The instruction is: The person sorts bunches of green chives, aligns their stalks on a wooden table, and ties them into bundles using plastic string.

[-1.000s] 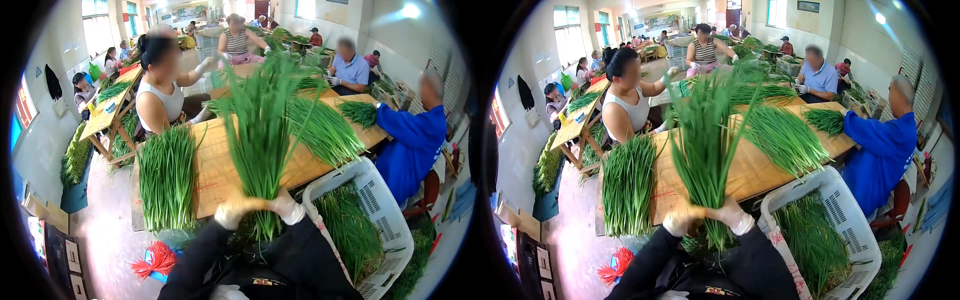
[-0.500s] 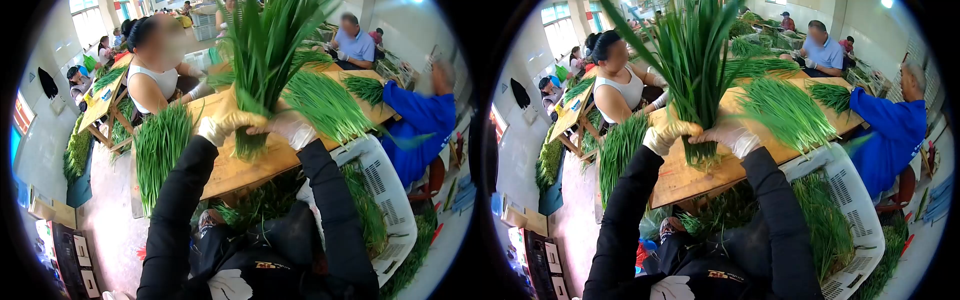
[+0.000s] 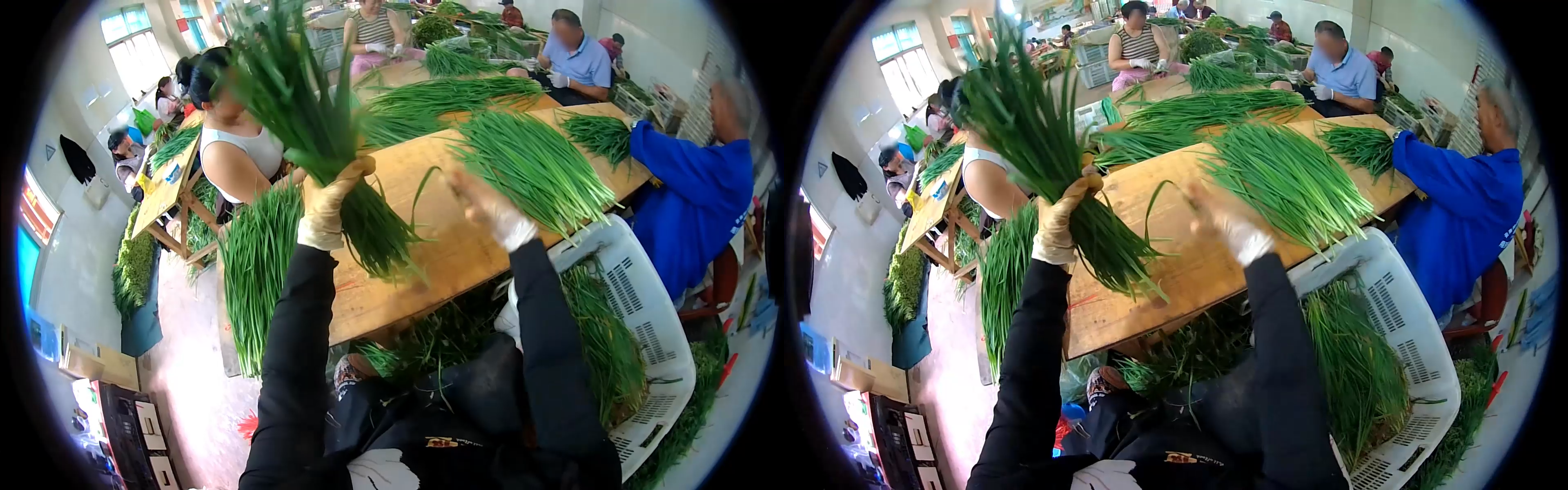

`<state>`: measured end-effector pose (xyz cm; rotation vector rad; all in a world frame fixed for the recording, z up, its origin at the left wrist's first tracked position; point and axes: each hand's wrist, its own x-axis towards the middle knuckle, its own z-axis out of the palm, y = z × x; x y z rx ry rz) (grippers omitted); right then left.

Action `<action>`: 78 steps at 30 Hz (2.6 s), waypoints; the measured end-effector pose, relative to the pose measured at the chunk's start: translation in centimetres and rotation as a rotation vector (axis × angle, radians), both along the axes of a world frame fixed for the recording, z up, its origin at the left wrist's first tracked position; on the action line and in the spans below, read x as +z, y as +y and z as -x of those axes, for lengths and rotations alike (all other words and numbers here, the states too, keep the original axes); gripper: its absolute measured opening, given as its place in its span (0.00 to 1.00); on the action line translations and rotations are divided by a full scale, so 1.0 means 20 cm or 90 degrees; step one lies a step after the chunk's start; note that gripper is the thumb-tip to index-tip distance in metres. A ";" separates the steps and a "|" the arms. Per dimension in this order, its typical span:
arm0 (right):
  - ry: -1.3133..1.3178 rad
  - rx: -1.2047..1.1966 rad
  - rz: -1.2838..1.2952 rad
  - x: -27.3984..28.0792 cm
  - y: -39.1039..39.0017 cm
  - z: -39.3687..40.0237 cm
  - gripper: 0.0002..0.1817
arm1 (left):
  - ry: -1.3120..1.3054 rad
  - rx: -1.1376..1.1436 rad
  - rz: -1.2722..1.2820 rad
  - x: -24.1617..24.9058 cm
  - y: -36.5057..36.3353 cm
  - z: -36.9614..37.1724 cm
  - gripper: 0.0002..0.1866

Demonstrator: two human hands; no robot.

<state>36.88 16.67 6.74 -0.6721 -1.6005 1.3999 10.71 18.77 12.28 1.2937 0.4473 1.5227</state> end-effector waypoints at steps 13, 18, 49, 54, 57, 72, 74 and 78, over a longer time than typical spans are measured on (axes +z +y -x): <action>0.109 -0.045 -0.066 -0.52 -0.13 0.55 0.73 | -0.189 0.027 -0.014 0.06 -0.06 -0.07 0.11; -0.039 -0.158 -0.106 -0.42 -0.16 0.48 0.66 | -0.046 0.104 -0.078 0.09 -0.11 -0.10 0.20; 0.407 0.145 0.610 -0.52 -0.67 0.34 0.26 | 0.339 -0.100 0.381 -0.65 -0.85 0.30 0.29; 0.369 0.090 0.614 -0.44 -0.73 0.29 0.30 | 0.175 -0.252 0.574 -0.65 -0.90 0.10 0.31; 0.148 0.040 0.456 -0.41 -0.75 0.28 0.31 | 0.107 -0.311 0.613 -0.60 -0.85 -0.06 0.31; -0.589 -0.210 0.069 -0.38 -0.80 0.32 0.19 | -0.054 -0.381 0.658 -0.78 -0.83 -0.25 0.20; -0.701 -0.200 0.046 -0.33 -0.79 0.34 0.21 | -0.047 -0.409 0.655 -0.80 -0.81 -0.30 0.19; -0.903 -0.110 -0.017 -0.16 -0.81 0.31 0.30 | -0.283 -0.435 0.665 -0.82 -0.81 -0.36 0.17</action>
